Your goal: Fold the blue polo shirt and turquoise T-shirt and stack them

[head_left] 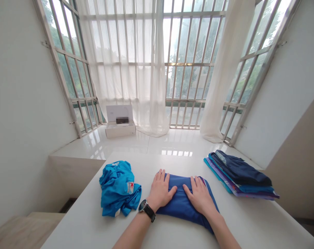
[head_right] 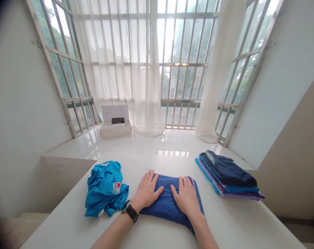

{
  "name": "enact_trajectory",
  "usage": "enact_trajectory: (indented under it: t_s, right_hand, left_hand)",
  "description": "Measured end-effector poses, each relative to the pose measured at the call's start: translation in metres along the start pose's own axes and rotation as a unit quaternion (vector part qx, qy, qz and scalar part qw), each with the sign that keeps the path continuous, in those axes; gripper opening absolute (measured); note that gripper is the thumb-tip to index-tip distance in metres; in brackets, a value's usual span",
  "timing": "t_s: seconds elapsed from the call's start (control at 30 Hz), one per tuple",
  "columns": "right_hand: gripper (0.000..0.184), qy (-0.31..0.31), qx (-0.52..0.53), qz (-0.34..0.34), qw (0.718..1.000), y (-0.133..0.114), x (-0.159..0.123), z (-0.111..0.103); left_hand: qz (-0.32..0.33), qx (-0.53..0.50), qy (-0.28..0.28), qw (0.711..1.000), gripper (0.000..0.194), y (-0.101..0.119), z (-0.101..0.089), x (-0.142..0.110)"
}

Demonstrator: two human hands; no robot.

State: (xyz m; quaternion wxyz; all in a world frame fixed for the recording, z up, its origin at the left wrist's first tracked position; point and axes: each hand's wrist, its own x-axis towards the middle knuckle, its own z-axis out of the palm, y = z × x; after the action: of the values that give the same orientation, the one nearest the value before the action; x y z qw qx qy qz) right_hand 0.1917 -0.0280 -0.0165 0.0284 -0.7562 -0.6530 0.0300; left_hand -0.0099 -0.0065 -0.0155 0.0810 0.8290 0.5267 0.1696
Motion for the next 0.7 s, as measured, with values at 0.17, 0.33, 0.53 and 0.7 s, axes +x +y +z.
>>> enact_trajectory:
  t_s: [0.17, 0.33, 0.53, 0.7]
  right_hand:
    - [0.077, 0.000, 0.002, 0.000, 1.000, 0.0008, 0.0020, 0.0023]
    - [0.077, 0.003, 0.018, 0.001, 1.000, 0.0014, 0.0026, 0.0037]
    - [0.078, 0.001, 0.040, 0.005, 0.999, 0.0017, 0.0023, 0.0036]
    - [0.078, -0.001, 0.038, 0.008, 0.999, 0.0011, 0.0021, 0.0032]
  left_hand:
    - [0.001, -0.004, 0.001, 1.000, 0.075, 0.0002, -0.0005, 0.0002]
    - [-0.002, 0.001, -0.006, 1.000, 0.075, 0.0011, -0.0027, 0.0009]
    - [-0.003, 0.007, -0.012, 1.000, 0.074, 0.0033, -0.0065, 0.0002]
    - [-0.007, 0.010, -0.012, 1.000, 0.073, 0.0044, -0.0078, 0.0000]
